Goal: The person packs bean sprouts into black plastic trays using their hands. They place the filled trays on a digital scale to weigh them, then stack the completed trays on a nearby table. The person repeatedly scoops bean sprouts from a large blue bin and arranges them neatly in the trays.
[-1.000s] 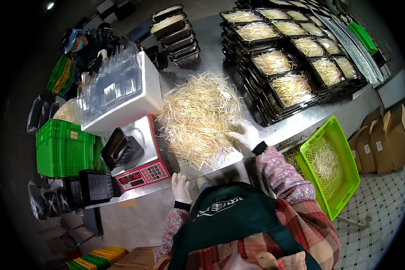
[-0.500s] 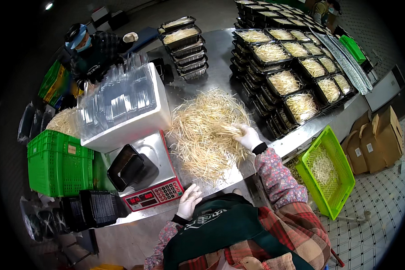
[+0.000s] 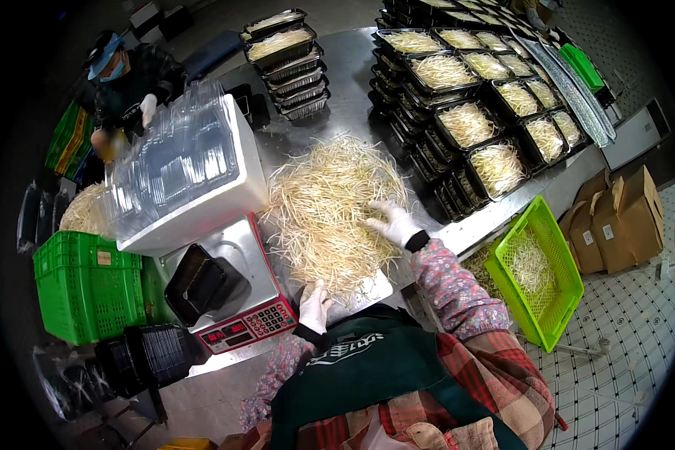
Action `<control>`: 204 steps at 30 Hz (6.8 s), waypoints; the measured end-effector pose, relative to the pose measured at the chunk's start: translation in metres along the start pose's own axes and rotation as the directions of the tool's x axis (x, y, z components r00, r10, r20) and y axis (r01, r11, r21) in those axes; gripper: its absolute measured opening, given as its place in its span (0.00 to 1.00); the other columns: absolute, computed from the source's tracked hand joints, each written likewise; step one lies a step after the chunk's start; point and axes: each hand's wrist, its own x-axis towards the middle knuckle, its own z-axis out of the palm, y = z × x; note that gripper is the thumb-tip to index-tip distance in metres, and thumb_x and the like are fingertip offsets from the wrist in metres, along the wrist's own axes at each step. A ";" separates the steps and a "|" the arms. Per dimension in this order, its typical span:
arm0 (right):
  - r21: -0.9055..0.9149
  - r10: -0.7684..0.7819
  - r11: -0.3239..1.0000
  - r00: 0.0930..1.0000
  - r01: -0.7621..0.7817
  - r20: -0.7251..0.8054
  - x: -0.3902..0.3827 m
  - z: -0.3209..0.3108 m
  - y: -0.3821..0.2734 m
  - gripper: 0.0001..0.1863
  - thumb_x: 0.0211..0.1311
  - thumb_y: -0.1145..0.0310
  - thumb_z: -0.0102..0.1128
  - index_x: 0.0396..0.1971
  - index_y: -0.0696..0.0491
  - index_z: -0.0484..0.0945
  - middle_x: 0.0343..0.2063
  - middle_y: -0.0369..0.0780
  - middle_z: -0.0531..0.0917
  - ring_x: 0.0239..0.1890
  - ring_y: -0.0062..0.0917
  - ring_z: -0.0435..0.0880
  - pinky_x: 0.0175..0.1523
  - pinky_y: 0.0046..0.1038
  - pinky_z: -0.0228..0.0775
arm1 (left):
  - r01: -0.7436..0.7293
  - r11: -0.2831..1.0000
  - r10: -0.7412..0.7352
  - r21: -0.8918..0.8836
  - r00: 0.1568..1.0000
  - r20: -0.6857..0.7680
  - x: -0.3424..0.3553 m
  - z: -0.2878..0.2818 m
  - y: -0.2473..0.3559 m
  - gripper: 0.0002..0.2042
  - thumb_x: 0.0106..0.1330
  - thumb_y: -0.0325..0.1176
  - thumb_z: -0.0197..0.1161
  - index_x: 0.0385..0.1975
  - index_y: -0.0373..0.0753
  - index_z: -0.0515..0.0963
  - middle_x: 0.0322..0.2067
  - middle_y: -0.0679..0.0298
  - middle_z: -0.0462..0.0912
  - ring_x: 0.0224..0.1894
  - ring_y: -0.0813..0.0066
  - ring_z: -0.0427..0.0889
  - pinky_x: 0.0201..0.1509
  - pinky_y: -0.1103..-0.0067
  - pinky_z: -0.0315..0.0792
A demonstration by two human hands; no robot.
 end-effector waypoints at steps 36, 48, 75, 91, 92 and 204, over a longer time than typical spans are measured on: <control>0.659 0.180 0.722 0.977 -0.212 0.117 -0.005 0.021 0.084 0.23 0.62 0.74 0.63 0.58 0.58 0.74 0.46 0.36 0.83 0.47 0.18 0.78 0.55 0.21 0.70 | -0.281 0.958 0.282 0.059 0.960 0.003 0.007 0.039 0.045 0.21 0.65 0.22 0.61 0.58 0.33 0.70 0.50 0.61 0.80 0.47 0.72 0.80 0.53 0.77 0.74; 0.632 0.263 0.753 0.964 -0.182 -0.035 -0.007 0.031 0.078 0.19 0.63 0.69 0.65 0.51 0.61 0.77 0.44 0.40 0.84 0.45 0.22 0.80 0.53 0.23 0.71 | -0.376 0.925 0.375 0.052 0.927 0.015 0.014 0.020 0.046 0.16 0.67 0.19 0.52 0.54 0.32 0.73 0.47 0.63 0.81 0.45 0.75 0.80 0.51 0.80 0.73; -0.205 -0.032 0.978 0.998 0.043 0.054 -0.031 -0.001 -0.024 0.65 0.36 0.39 0.75 0.72 0.48 0.47 0.72 0.51 0.46 0.74 0.51 0.45 0.72 0.55 0.41 | -0.600 0.186 0.554 0.779 0.718 0.421 -0.024 0.024 0.001 0.52 0.47 0.39 0.77 0.71 0.41 0.50 0.70 0.46 0.49 0.70 0.47 0.54 0.68 0.59 0.58; -0.405 -0.195 0.876 0.961 0.261 0.197 0.046 0.018 -0.005 0.38 0.51 0.60 0.65 0.63 0.53 0.64 0.36 0.46 0.83 0.35 0.41 0.84 0.39 0.39 0.77 | -0.334 -0.355 0.305 0.873 0.841 0.446 0.084 0.110 0.122 0.28 0.52 0.41 0.71 0.54 0.42 0.71 0.43 0.49 0.81 0.41 0.52 0.83 0.45 0.62 0.77; -0.361 -0.252 0.886 0.955 0.292 0.154 0.044 0.017 0.010 0.34 0.51 0.60 0.65 0.60 0.52 0.69 0.36 0.46 0.83 0.37 0.41 0.84 0.39 0.38 0.77 | -0.370 -0.366 0.362 0.854 0.788 0.497 0.065 0.115 0.122 0.16 0.55 0.44 0.67 0.38 0.41 0.76 0.35 0.50 0.82 0.36 0.50 0.83 0.43 0.61 0.76; -0.370 -0.696 0.537 0.646 0.758 0.313 0.047 0.118 -0.318 0.28 0.41 0.68 0.66 0.47 0.58 0.71 0.31 0.44 0.80 0.38 0.39 0.82 0.41 0.37 0.74 | -0.793 0.470 0.852 0.387 0.522 0.034 -0.065 -0.062 0.187 0.28 0.75 0.42 0.51 0.68 0.33 0.57 0.65 0.54 0.66 0.66 0.65 0.64 0.70 0.72 0.56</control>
